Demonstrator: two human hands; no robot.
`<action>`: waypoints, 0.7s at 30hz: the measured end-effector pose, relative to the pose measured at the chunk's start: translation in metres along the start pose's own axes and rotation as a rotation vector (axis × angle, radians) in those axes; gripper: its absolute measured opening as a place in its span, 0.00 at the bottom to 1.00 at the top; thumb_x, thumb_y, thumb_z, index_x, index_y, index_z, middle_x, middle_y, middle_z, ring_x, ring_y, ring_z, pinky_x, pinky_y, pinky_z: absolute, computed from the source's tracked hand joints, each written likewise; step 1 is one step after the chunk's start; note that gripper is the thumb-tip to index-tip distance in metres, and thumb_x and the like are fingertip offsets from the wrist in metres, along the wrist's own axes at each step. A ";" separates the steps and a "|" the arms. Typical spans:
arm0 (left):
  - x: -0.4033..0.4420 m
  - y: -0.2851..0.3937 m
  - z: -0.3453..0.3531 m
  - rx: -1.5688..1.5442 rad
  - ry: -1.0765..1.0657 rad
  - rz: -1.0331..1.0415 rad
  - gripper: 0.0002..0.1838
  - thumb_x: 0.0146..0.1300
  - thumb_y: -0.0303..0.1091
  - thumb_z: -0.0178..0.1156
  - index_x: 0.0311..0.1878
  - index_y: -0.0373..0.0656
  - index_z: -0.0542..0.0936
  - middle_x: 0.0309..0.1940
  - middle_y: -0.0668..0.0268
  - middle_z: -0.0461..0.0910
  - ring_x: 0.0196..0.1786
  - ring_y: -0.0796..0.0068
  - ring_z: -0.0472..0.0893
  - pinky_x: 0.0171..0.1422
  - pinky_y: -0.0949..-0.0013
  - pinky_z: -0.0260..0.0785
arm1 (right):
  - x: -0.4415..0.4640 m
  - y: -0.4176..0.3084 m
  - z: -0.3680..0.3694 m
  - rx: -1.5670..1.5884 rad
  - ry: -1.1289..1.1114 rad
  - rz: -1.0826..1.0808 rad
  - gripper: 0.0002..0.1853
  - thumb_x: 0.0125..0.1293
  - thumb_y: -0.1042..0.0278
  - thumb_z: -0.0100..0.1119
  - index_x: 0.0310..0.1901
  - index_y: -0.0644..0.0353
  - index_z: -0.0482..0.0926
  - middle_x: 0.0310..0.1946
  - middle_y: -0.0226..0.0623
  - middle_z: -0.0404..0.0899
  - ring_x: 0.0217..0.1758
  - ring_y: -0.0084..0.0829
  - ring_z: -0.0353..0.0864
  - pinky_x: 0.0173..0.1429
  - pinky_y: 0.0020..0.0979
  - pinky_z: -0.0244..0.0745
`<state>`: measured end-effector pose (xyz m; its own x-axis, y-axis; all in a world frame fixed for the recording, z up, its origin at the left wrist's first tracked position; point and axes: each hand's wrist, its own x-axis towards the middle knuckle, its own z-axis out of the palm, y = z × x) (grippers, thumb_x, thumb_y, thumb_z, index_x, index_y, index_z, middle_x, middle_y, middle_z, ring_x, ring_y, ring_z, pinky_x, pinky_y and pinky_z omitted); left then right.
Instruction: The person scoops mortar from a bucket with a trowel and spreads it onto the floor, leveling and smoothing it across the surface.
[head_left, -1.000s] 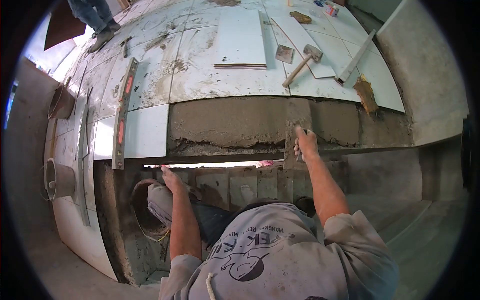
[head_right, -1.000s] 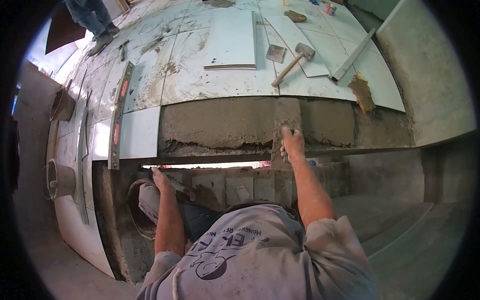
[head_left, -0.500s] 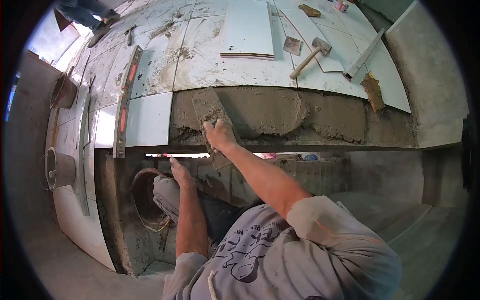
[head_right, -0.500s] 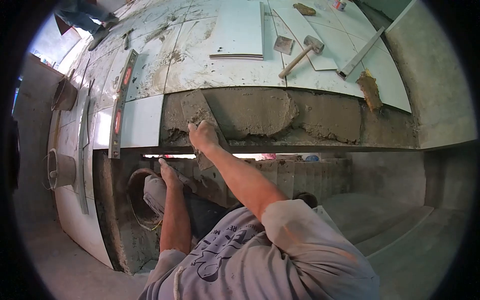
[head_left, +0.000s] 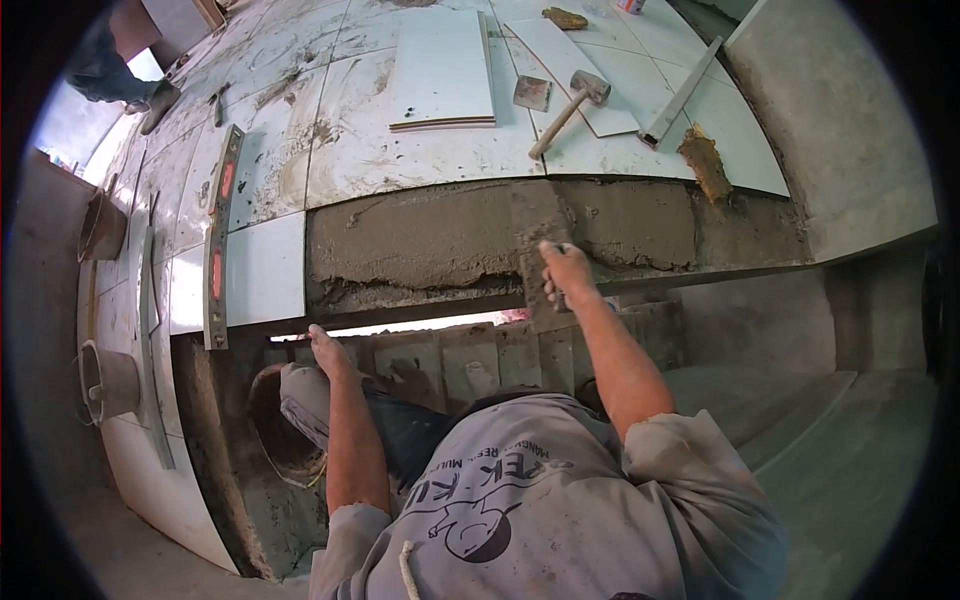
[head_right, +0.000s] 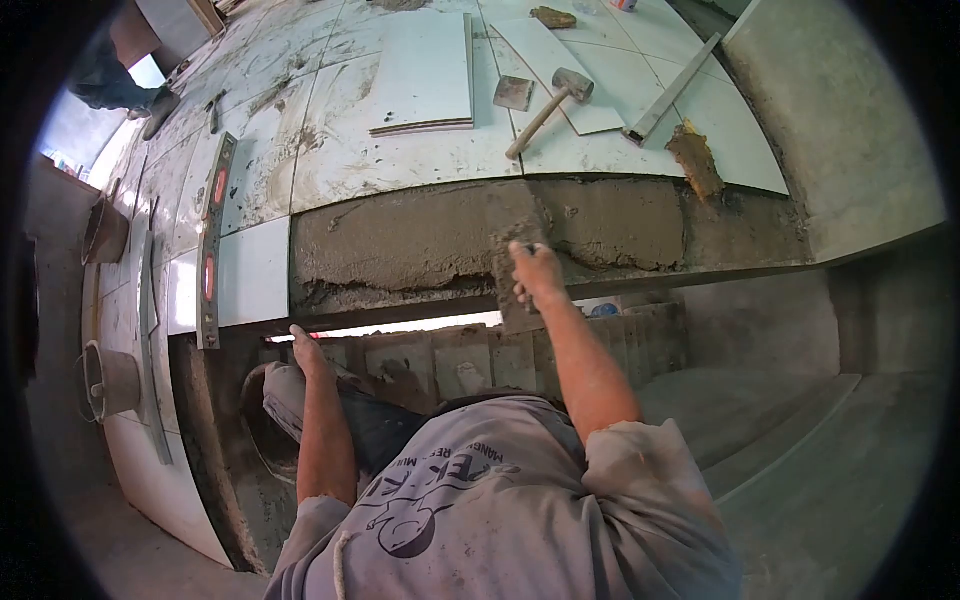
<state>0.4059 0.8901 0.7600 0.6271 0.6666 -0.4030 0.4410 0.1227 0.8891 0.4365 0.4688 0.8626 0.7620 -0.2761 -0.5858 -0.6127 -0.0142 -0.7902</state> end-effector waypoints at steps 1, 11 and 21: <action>0.000 0.000 0.000 0.015 0.011 -0.001 0.37 0.70 0.57 0.41 0.61 0.25 0.66 0.57 0.48 0.70 0.56 0.57 0.71 0.62 0.63 0.60 | 0.002 0.001 -0.011 0.012 0.024 -0.007 0.16 0.67 0.52 0.54 0.37 0.59 0.69 0.17 0.30 0.69 0.12 0.22 0.68 0.13 0.28 0.65; 0.014 -0.020 -0.020 0.022 0.016 0.057 0.35 0.71 0.56 0.41 0.60 0.25 0.67 0.58 0.47 0.71 0.59 0.56 0.71 0.63 0.63 0.61 | 0.015 0.012 -0.043 0.252 0.255 0.025 0.18 0.67 0.52 0.53 0.30 0.59 0.69 0.17 0.32 0.68 0.11 0.25 0.68 0.13 0.30 0.64; 0.011 -0.041 -0.030 -0.012 0.057 0.089 0.37 0.70 0.59 0.39 0.58 0.26 0.69 0.52 0.47 0.74 0.54 0.56 0.72 0.60 0.62 0.61 | -0.050 -0.021 0.164 -0.048 -0.272 -0.140 0.20 0.67 0.51 0.52 0.42 0.65 0.67 0.23 0.37 0.72 0.16 0.26 0.73 0.15 0.30 0.69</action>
<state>0.3758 0.9142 0.7259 0.6257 0.7162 -0.3091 0.3769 0.0694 0.9237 0.4457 0.6404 0.8789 0.8640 -0.0015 -0.5035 -0.5019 -0.0808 -0.8611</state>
